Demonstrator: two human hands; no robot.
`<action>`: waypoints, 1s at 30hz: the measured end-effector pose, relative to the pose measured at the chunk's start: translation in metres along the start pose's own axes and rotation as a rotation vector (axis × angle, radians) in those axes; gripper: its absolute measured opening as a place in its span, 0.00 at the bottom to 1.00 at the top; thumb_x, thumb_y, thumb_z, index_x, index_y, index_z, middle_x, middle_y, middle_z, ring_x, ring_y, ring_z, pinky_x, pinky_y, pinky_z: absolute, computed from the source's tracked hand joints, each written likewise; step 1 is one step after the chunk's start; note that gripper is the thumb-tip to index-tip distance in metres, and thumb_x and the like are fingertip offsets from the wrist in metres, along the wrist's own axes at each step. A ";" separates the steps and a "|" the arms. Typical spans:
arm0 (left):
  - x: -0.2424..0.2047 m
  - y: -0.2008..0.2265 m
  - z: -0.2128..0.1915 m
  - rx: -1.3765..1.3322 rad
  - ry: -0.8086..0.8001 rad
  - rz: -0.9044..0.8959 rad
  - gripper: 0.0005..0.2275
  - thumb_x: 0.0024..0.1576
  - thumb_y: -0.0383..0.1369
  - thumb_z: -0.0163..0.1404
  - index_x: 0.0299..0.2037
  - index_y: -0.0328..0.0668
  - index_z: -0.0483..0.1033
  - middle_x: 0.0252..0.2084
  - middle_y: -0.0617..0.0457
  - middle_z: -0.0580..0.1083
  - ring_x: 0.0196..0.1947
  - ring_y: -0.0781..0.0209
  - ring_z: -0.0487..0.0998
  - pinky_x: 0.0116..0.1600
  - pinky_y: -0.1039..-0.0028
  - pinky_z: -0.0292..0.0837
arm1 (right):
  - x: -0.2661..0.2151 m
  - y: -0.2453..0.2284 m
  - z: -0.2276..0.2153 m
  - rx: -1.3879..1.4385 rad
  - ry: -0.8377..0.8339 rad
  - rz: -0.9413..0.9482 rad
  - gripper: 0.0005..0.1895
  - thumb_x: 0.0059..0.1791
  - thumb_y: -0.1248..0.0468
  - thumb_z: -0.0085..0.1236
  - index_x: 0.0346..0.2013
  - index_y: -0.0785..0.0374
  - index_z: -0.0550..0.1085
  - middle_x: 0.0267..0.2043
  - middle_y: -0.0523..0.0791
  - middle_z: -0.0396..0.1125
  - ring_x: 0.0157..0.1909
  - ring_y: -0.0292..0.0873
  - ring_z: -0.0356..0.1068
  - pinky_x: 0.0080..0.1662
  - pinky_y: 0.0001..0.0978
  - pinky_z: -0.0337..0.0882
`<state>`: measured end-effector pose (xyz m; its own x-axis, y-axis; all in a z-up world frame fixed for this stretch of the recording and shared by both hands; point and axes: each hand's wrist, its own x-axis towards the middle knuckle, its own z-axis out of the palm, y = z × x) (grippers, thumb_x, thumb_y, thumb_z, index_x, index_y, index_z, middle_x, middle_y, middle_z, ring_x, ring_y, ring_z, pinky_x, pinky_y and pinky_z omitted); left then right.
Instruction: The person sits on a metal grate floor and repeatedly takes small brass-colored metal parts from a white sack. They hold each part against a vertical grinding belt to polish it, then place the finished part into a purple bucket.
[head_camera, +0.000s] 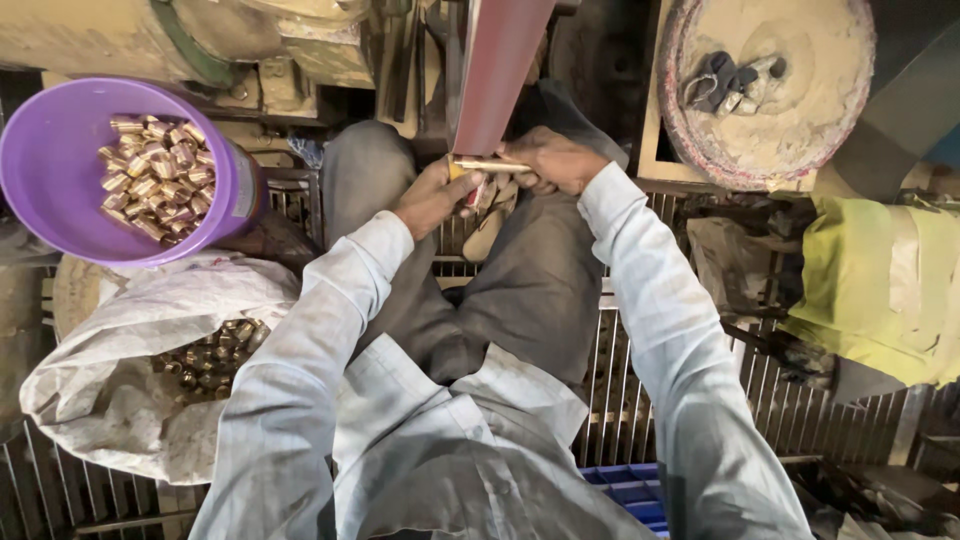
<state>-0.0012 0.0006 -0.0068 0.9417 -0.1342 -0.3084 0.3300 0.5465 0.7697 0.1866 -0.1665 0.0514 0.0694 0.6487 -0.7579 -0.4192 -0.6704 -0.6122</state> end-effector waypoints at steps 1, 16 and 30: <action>-0.003 0.000 -0.001 0.029 0.014 0.029 0.08 0.70 0.33 0.47 0.50 0.33 0.71 0.34 0.55 0.70 0.32 0.68 0.70 0.35 0.76 0.69 | -0.004 0.000 0.005 -0.066 0.056 -0.051 0.23 0.59 0.51 0.52 0.33 0.67 0.77 0.18 0.36 0.58 0.19 0.32 0.50 0.23 0.29 0.49; -0.101 0.064 0.068 0.749 -0.026 0.351 0.18 0.60 0.31 0.56 0.58 0.33 0.68 0.48 0.42 0.75 0.48 0.49 0.79 0.52 0.65 0.73 | -0.144 0.016 0.148 -0.985 0.775 -1.113 0.15 0.46 0.65 0.71 0.45 0.66 0.77 0.39 0.47 0.72 0.37 0.48 0.73 0.41 0.38 0.73; -0.056 0.023 0.030 0.730 0.052 0.509 0.21 0.62 0.28 0.56 0.62 0.27 0.65 0.53 0.43 0.74 0.54 0.56 0.75 0.55 0.64 0.70 | -0.094 0.029 0.111 -1.174 0.928 -1.081 0.15 0.46 0.62 0.71 0.46 0.63 0.79 0.40 0.45 0.71 0.41 0.48 0.72 0.43 0.40 0.72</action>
<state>-0.0441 -0.0043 0.0454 0.9872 0.0286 0.1569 -0.1516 -0.1358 0.9791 0.0671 -0.2066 0.1297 0.4328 0.8039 0.4078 0.8829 -0.2867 -0.3719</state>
